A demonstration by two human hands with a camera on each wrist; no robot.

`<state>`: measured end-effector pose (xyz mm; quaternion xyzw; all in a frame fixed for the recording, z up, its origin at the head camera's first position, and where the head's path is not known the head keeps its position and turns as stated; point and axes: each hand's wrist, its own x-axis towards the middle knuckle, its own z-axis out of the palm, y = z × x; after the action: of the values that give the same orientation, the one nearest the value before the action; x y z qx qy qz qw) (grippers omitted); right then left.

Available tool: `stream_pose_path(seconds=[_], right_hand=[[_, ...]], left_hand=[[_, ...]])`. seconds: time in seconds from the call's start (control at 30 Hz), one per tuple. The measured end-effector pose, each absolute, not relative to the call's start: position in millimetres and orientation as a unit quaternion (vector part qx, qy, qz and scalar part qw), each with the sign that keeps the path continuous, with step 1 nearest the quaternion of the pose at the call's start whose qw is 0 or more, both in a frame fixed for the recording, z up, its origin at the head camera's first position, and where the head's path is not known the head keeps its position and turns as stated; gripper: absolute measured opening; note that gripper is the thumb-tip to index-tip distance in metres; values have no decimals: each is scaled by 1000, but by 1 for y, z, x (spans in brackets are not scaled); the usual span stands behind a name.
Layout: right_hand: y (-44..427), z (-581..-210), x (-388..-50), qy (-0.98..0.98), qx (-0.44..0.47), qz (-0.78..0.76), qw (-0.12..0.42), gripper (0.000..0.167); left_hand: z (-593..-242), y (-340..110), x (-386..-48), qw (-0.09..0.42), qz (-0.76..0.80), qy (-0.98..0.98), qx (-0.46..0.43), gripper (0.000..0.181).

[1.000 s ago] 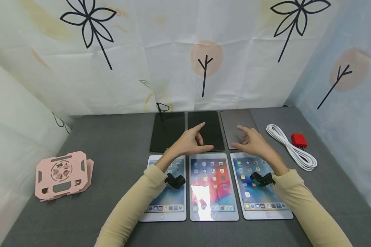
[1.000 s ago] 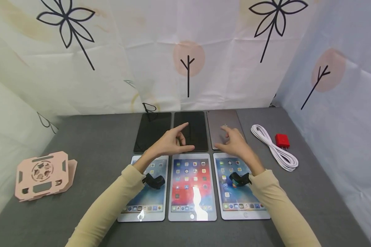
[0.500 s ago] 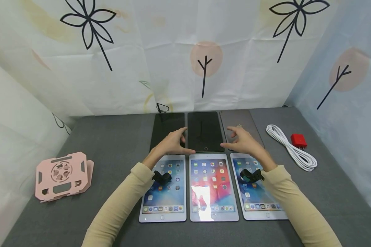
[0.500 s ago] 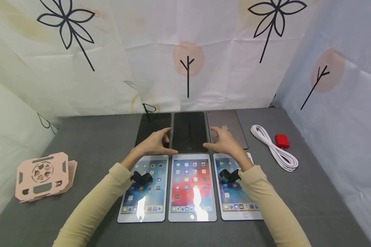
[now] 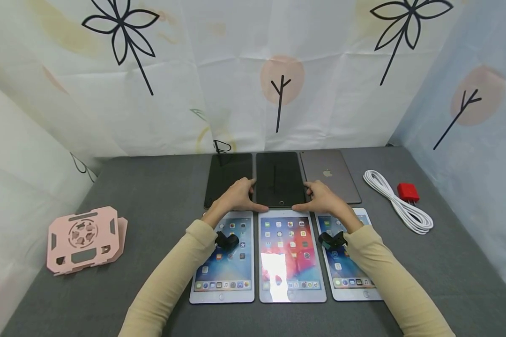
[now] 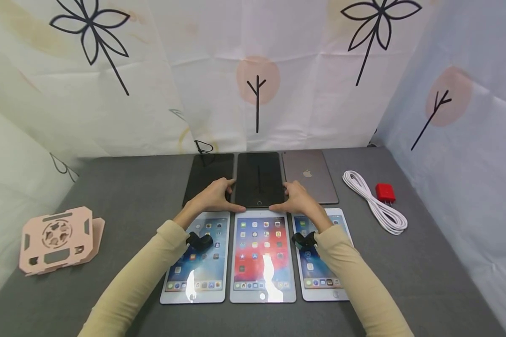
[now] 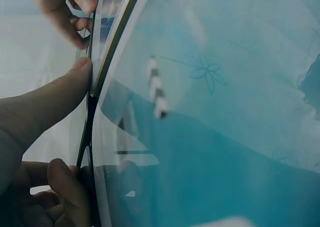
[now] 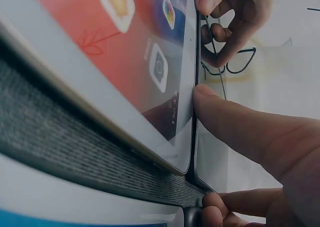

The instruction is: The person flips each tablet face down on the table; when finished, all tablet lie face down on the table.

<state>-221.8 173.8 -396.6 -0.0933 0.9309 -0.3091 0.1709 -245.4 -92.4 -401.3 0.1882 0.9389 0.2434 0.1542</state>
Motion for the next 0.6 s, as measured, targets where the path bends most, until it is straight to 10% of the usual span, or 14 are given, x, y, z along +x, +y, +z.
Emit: stream_pose_path(seconds=[0.6], right_hand=[[167, -399, -221, 937, -81, -301, 158, 89]], left_hand=[[-403, -86, -247, 139, 214, 952, 169, 96]])
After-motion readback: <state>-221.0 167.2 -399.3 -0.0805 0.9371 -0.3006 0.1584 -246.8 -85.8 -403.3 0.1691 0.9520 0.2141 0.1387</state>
